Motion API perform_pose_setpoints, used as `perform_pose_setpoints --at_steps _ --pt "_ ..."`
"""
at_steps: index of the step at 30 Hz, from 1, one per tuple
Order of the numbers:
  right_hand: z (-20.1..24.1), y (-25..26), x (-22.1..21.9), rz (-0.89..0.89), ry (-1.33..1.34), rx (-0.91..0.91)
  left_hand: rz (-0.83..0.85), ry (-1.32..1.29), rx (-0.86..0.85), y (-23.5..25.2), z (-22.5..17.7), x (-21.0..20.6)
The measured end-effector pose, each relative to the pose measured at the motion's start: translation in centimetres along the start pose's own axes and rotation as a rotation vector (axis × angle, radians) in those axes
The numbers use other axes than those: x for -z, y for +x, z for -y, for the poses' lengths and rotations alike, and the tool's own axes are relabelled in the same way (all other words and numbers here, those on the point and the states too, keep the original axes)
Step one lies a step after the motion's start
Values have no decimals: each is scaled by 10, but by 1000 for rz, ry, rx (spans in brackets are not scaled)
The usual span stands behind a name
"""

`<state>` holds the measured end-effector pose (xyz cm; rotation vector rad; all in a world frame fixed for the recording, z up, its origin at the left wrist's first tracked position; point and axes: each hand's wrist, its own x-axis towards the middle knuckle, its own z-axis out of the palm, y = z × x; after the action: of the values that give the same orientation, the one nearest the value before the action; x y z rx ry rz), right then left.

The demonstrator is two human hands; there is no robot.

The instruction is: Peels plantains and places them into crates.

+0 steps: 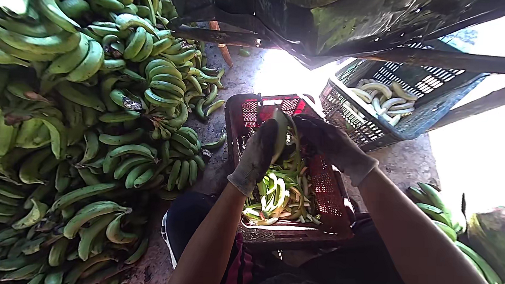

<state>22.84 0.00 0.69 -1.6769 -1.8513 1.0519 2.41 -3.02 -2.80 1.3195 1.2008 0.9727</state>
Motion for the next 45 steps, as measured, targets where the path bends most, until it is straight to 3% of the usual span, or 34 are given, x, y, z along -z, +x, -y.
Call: perform_pose_setpoints --at_steps 2,4,9,12,15,19,21,23,26,27,30,32,34,40,43,45 --pt "-5 8 5 80 89 -162 99 -41 99 2 -6 -5" --pt "-10 8 4 53 57 -150 101 -132 173 3 -7 -2" --pt "-16 -12 -2 -108 -369 469 -33 -395 164 7 -4 21" --pt "-28 -14 -9 -178 -493 741 106 -680 145 18 7 33" --pt "-29 -18 -9 -226 -501 816 258 -847 118 16 8 39" --pt "-19 -23 -7 -267 -515 763 79 -751 137 6 -4 29" --pt "-15 -22 -8 -231 -447 583 -28 -491 51 -7 -12 16" --pt "-10 -16 -4 -166 -275 329 13 -251 -78 -15 -15 12" --pt "-18 -2 8 -53 -12 83 73 -289 -76 -14 -18 12" --pt "-22 -2 10 -62 -8 115 74 -410 -37 -10 -16 15" --pt "-23 -15 13 -77 -242 432 38 -725 60 5 -4 27" --pt "-23 -22 7 -82 -362 657 17 -774 71 5 4 31" --pt "-23 -23 -2 -90 -444 739 -54 -672 105 -1 3 27" --pt "-20 -10 0 -236 -404 541 -2 -233 -105 -22 -10 17" --pt "-26 5 21 -272 -235 354 -29 -109 -112 -29 -13 22" --pt "-28 7 28 -266 13 367 -89 -48 -82 -25 -7 23"
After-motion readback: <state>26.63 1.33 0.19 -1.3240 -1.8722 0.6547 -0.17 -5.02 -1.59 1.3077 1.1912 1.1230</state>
